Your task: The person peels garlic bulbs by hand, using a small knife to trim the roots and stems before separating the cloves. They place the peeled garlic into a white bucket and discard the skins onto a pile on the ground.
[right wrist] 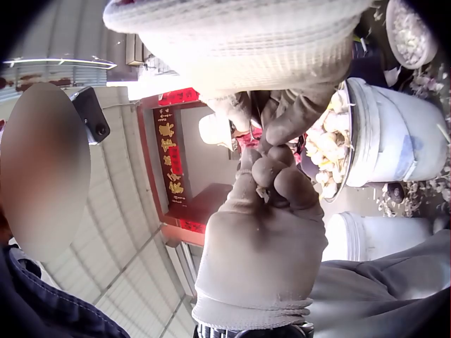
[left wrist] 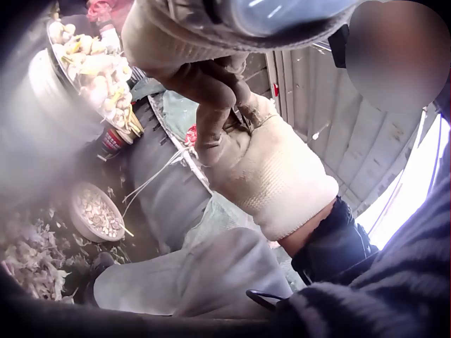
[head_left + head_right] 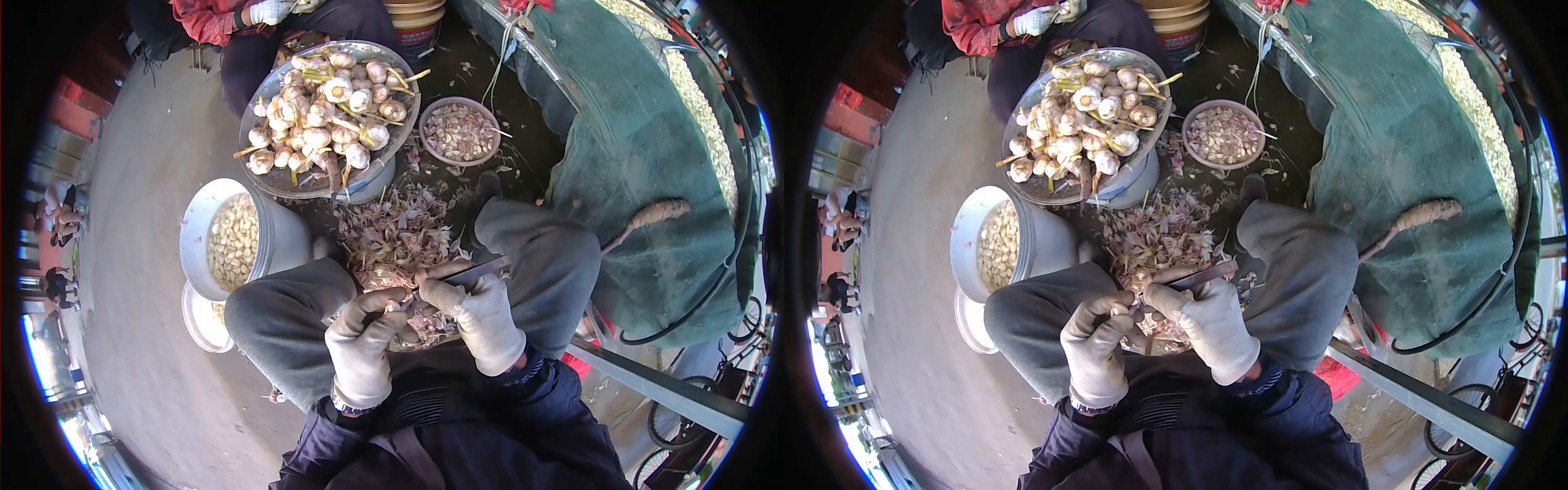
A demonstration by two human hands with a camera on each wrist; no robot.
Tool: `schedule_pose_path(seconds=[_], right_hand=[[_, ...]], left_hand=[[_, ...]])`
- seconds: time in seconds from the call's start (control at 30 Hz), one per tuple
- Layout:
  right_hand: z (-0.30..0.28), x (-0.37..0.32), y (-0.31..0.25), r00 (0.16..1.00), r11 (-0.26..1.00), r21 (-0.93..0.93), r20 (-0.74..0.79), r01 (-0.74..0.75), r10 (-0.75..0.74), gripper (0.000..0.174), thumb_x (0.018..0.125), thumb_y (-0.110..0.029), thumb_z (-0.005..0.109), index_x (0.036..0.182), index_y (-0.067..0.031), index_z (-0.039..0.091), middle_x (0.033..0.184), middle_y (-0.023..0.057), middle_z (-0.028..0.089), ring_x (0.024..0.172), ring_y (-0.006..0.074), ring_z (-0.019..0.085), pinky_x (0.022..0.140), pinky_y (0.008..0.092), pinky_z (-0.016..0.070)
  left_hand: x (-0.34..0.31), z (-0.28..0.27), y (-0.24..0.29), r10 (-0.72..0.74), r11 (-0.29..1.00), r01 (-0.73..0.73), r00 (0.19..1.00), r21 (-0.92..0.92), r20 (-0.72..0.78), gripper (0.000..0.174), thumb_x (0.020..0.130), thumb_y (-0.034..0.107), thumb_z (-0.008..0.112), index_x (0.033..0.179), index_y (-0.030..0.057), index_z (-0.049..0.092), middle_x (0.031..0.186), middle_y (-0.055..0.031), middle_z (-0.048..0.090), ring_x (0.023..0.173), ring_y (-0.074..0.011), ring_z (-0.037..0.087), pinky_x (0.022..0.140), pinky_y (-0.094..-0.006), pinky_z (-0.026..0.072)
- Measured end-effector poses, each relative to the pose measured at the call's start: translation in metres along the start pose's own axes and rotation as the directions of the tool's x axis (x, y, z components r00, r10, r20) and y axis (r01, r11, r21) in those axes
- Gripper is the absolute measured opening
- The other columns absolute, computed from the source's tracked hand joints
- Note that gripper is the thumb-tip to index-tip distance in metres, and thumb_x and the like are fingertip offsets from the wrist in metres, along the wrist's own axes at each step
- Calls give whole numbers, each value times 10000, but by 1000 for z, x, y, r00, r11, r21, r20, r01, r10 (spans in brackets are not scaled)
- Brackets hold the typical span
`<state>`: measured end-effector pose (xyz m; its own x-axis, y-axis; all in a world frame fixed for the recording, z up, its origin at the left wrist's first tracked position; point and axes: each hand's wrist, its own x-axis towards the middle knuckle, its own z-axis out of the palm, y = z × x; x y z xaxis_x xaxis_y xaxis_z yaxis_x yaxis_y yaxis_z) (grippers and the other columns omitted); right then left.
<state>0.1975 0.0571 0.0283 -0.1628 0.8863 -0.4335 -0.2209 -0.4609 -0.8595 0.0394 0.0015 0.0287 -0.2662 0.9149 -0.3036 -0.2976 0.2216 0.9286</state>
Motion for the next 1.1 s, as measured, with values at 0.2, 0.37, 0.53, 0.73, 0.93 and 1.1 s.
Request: schedule_pose_path(seconds=[0.2, 0.37, 0.53, 0.73, 0.93, 1.1], right_hand=[[-8, -1, -5, 999, 998, 44, -12, -35, 35, 186, 930, -69, 750, 1089, 25, 763, 922, 74, 770, 808, 101, 698, 725, 253, 544], [-8, -2, -4, 1000, 999, -48, 17, 11, -10, 197, 921, -62, 751, 1093, 33, 751, 914, 82, 768, 805, 108, 704, 723, 252, 547], [1, -10, -3, 990, 992, -71, 109, 102, -94, 202, 920, -66, 772, 1103, 17, 751, 925, 76, 770, 821, 106, 707, 717, 263, 557], [9, -10, 11, 989, 974, -172, 51, 146, -140, 209, 911, -74, 788, 1099, 10, 749, 917, 67, 766, 815, 90, 698, 693, 252, 552], [6, -12, -5, 992, 986, -147, 104, 83, -68, 207, 933, -98, 767, 1114, 0, 749, 922, 55, 763, 818, 76, 689, 688, 239, 547], [6, -9, -6, 994, 994, -95, 82, -60, 68, 215, 945, -99, 750, 1130, 10, 749, 912, 65, 760, 822, 83, 691, 703, 247, 555]], left_hand=[[0, 3, 2, -59, 989, 62, 998, -137, 27, 143, 964, 11, 668, 1081, -56, 713, 983, -162, 759, 677, -156, 706, 632, -260, 569], [1, -1, -3, -72, 997, 72, 997, 20, -8, 157, 979, -6, 646, 1108, -63, 716, 976, -145, 757, 681, -153, 709, 624, -255, 562], [-1, 2, -8, 50, 968, -49, 999, 246, 3, 161, 978, -29, 639, 1117, -66, 712, 942, -108, 736, 712, -133, 711, 645, -240, 557], [2, -9, -22, 268, 817, -287, 957, 500, 111, 149, 962, -58, 644, 1097, -62, 705, 928, -77, 697, 748, -130, 716, 656, -257, 580], [2, -6, -18, 312, 761, -329, 941, 560, 129, 144, 947, -75, 651, 1075, -49, 713, 901, -72, 666, 740, -145, 719, 643, -262, 590], [1, -5, -16, 250, 842, -260, 964, 473, 87, 208, 928, -29, 708, 1135, -9, 724, 890, -129, 695, 692, -186, 716, 617, -318, 551]])
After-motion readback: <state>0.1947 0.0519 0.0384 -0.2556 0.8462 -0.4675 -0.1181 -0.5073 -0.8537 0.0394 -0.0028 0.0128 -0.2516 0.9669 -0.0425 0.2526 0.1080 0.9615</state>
